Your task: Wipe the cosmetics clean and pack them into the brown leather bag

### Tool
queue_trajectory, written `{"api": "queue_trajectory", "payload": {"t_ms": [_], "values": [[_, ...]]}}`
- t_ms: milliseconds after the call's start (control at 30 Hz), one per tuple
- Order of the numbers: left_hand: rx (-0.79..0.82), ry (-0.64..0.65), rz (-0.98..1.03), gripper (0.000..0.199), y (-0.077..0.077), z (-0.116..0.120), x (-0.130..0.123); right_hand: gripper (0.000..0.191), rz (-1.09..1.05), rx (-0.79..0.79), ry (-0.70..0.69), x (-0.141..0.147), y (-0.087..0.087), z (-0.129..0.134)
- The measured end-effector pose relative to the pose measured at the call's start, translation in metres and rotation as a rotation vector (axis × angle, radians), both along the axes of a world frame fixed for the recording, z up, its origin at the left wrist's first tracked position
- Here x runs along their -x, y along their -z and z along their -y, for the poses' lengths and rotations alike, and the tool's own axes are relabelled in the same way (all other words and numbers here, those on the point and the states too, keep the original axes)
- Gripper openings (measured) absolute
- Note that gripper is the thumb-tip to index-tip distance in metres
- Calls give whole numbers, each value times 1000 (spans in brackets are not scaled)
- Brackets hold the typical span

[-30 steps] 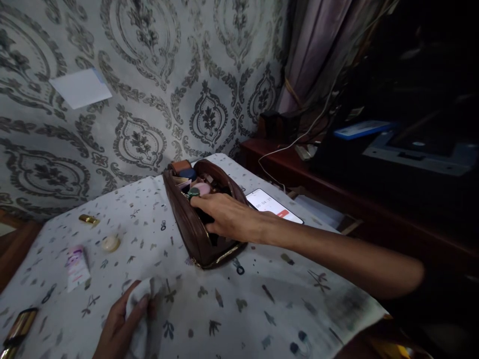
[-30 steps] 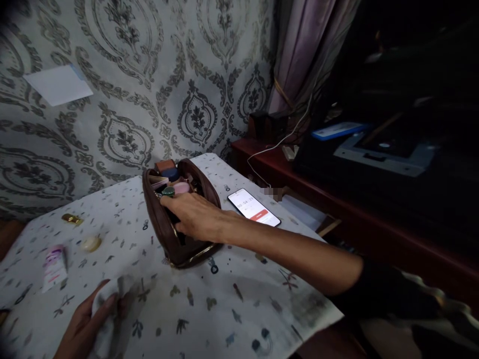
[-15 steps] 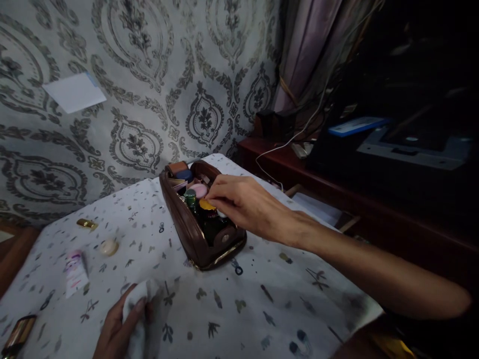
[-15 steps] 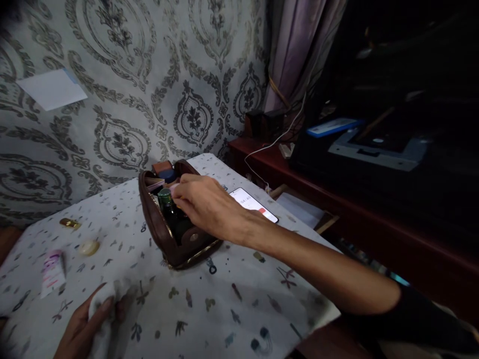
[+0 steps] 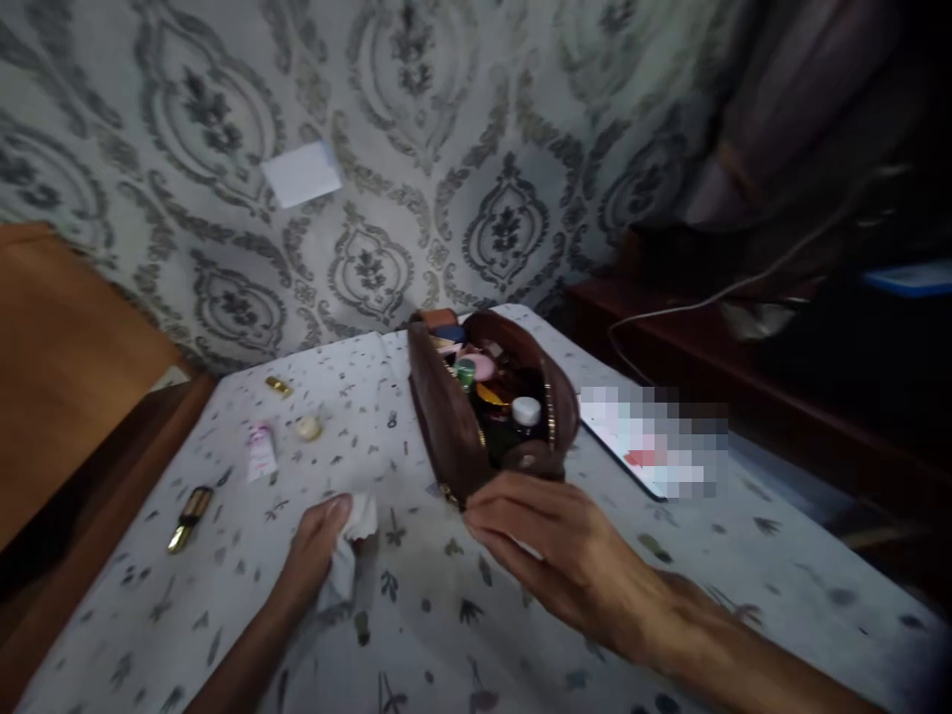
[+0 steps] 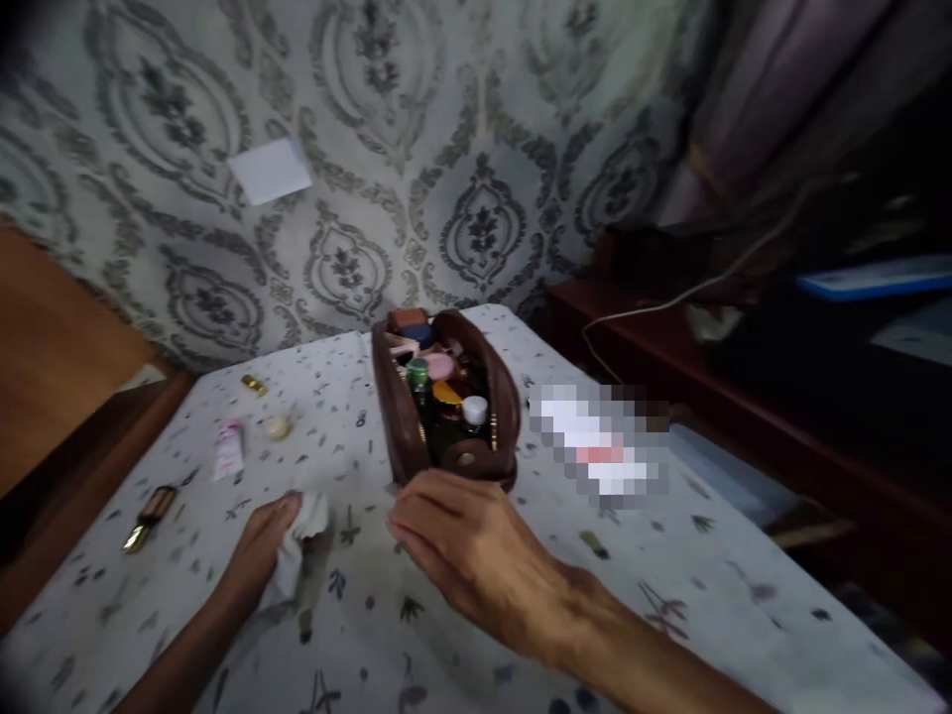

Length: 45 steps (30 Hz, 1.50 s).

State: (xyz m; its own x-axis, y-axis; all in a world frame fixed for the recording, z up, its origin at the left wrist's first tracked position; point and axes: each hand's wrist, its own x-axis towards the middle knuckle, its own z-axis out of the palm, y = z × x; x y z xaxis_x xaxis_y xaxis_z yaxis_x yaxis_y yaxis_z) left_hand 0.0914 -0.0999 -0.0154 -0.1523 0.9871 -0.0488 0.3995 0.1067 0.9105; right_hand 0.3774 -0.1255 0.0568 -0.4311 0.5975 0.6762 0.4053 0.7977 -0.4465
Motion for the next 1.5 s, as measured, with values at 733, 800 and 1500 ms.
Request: {"api": "queue_trajectory", "payload": {"t_ms": [733, 800, 1500], "values": [[-343, 5, -610, 23, 4, -118, 62, 25, -392, 1000, -102, 131, 82, -37], [-340, -6, -604, 20, 6, -116, 60, 26, -375, 958, -101, 129, 90, -38], [-360, 85, 72, 29, -7, 7, -10, 52, -650, 1057, -295, 130, 92, -32]]}}
